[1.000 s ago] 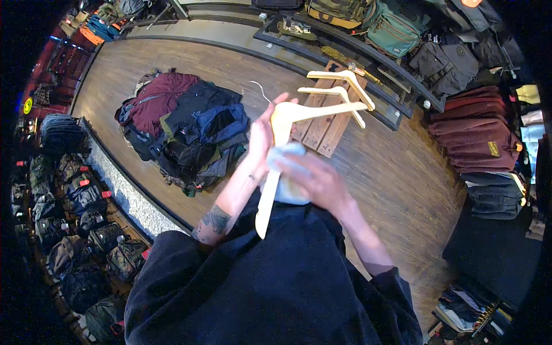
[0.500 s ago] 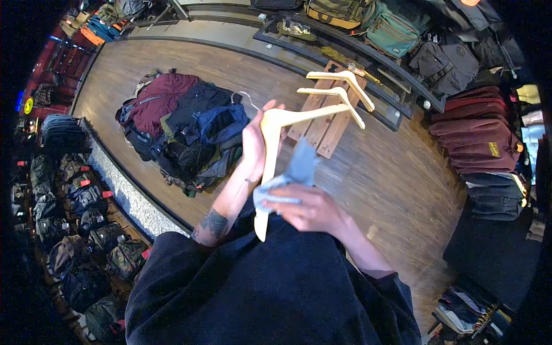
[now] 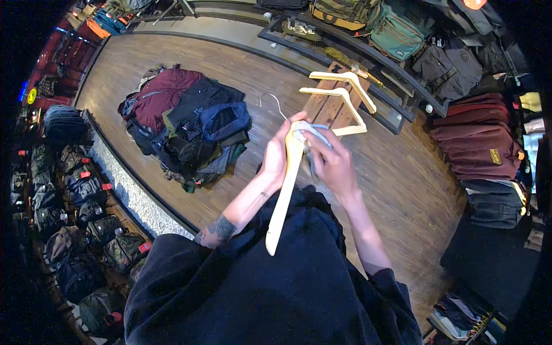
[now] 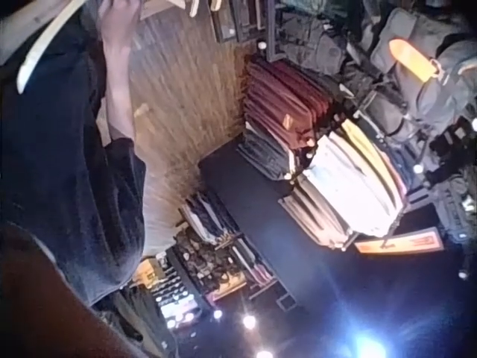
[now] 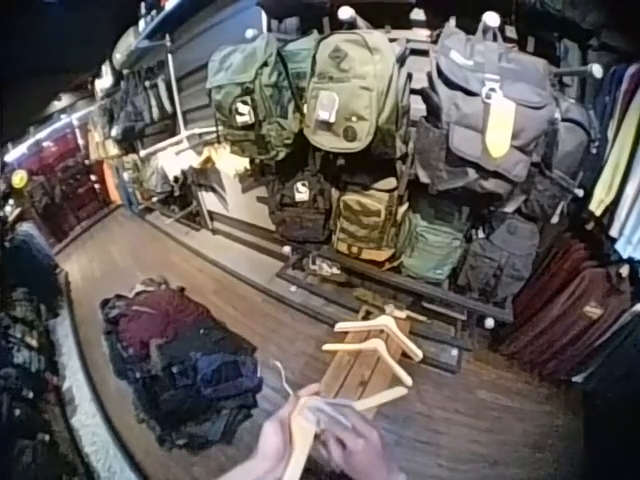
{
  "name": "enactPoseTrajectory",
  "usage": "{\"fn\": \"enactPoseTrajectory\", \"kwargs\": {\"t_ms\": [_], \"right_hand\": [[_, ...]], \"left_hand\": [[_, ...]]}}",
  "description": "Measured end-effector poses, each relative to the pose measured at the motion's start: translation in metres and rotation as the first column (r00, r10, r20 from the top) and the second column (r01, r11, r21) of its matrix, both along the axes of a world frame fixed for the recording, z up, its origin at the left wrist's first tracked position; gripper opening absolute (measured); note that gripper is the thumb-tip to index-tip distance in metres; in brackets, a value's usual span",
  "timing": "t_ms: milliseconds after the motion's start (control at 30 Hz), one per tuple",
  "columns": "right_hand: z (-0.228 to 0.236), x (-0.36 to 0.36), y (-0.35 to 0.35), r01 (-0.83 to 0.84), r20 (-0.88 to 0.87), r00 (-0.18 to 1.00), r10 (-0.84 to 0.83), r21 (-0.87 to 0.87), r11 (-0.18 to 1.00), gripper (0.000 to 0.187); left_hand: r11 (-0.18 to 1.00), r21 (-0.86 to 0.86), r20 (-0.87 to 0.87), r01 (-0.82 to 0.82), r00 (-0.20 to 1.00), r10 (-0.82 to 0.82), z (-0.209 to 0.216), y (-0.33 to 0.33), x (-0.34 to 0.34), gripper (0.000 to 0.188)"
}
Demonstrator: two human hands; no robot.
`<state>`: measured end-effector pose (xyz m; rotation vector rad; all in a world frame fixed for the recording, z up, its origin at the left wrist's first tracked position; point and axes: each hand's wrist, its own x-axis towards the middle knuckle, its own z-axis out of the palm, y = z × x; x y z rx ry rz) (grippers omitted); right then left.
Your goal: Wiping down wooden clothes hangers with a white cloth in a retail setting.
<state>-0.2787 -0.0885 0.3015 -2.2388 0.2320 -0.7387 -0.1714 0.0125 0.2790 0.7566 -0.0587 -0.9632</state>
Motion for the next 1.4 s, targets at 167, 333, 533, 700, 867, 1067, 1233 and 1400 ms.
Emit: {"fn": "enactPoseTrajectory", "kwargs": {"t_ms": [167,333,533,700,867,1067,1233,1400], "right_hand": [[0.001,-0.017,0.016,-0.172,0.012,0.985,0.172,-0.031,0.985,0.039],[0.026,-0.040,0.053,-0.541,0.120,0.834,0.538,-0.014,0.841,0.030],[0.014,-0.034,0.055,-0.511,0.141,0.843,0.520,-0.093,0.854,0.032],[-0.005,0.007,0.013,-0.130,0.168,0.975,0.143,-0.090,0.987,0.042],[-0.008,0.028,0.000,-0.011,0.069,0.998,0.010,0.021,1.000,0.037],[0.009,-0.003,0.034,-0.334,0.145,0.936,0.321,0.077,0.940,0.037],[0.027,-0.028,0.063,-0.581,0.184,0.804,0.565,0.046,0.812,0.040],[0.015,-0.001,0.048,-0.423,0.200,0.889,0.411,0.020,0.906,0.038]], "left_hand": [[0.995,0.086,-0.094,-0.040,0.994,0.048,0.012,0.002,0.012,0.045],[0.988,0.107,-0.122,-0.114,0.984,0.127,0.009,0.014,0.035,0.043],[0.989,0.053,-0.125,-0.141,0.981,0.147,0.023,0.006,0.038,0.041],[0.998,0.052,-0.076,-0.044,0.996,0.048,0.022,0.003,0.027,0.041],[0.998,0.057,-0.087,-0.031,0.996,0.036,0.011,0.006,0.027,0.039],[0.989,0.145,-0.099,-0.031,0.994,0.046,0.003,0.019,0.054,0.037],[0.993,0.063,-0.144,-0.101,0.984,0.109,0.010,0.014,0.060,0.036],[0.993,-0.115,-0.135,-0.012,0.991,-0.003,0.003,0.012,0.063,0.037]]}}
